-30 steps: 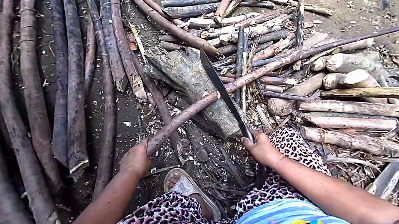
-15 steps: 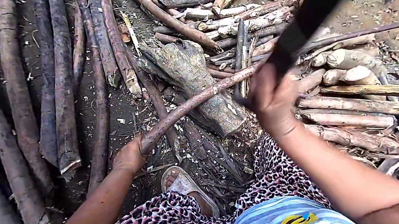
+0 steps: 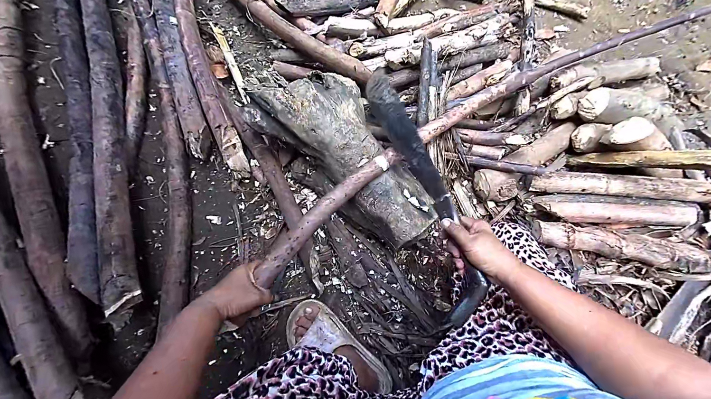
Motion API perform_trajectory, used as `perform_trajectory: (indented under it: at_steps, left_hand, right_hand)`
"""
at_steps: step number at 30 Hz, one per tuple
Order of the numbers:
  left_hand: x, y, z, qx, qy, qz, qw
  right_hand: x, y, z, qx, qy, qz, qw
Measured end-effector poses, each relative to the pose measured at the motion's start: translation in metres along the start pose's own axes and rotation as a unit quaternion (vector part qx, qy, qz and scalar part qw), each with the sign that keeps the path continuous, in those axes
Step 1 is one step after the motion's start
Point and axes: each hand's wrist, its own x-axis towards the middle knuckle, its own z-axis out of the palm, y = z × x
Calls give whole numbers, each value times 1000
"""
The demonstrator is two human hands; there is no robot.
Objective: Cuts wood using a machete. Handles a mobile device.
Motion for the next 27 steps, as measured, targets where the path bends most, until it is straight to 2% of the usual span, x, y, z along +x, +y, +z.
perform_trajectory:
  at_steps: [3,5,9,12,13,14,15,16,17,18,19,21,23,25,27]
  left_hand:
    - [-6,3,2,-11,1,-6,1000]
    - [-7,4,7,-8,7,-12,1000]
    - [-4,4,10,4,15,-14,1000]
    - [-3,4,11,3,15,-19,1000]
    - [-3,5,12,1,16,-21,1000]
    - [-2,5,12,1,15,-21,1000]
    - [-2,5,12,3,16,-20,1000]
    - [-2,6,12,8,17,-18,1000]
    - [-1,5,12,17,17,-18,1000]
    - [-1,4,12,33,18,-18,999]
    - [-2,2,11,52,26,-15,998]
    - [0,-6,10,71,59,-6,996]
    - [2,-5,10,94,94,-7,991]
    - [6,-6,15,109,126,-8,986]
    - [11,-9,20,119,128,-2,985]
  right_hand:
    - [-14,-36,-16,-50,60,-123,989]
    - [-24,-70,-29,-41,91,-253,962]
    - [-41,-160,-43,46,133,-526,839]
    - [-33,-202,-36,121,163,-598,776]
    - [-26,-196,-29,108,186,-592,777]
    - [-18,-171,-21,62,204,-559,801]
    - [-8,-129,-12,-19,216,-487,846]
    - [3,-74,-2,-108,196,-379,898]
    - [13,-19,7,-174,135,-251,943]
    - [20,22,15,-209,66,-131,967]
    - [24,41,23,-231,10,-33,972]
    - [17,36,34,-178,-47,76,980]
    - [6,14,28,-44,-88,129,987]
    - [1,0,11,89,-169,157,969]
    - [-2,-1,-2,119,-182,141,966]
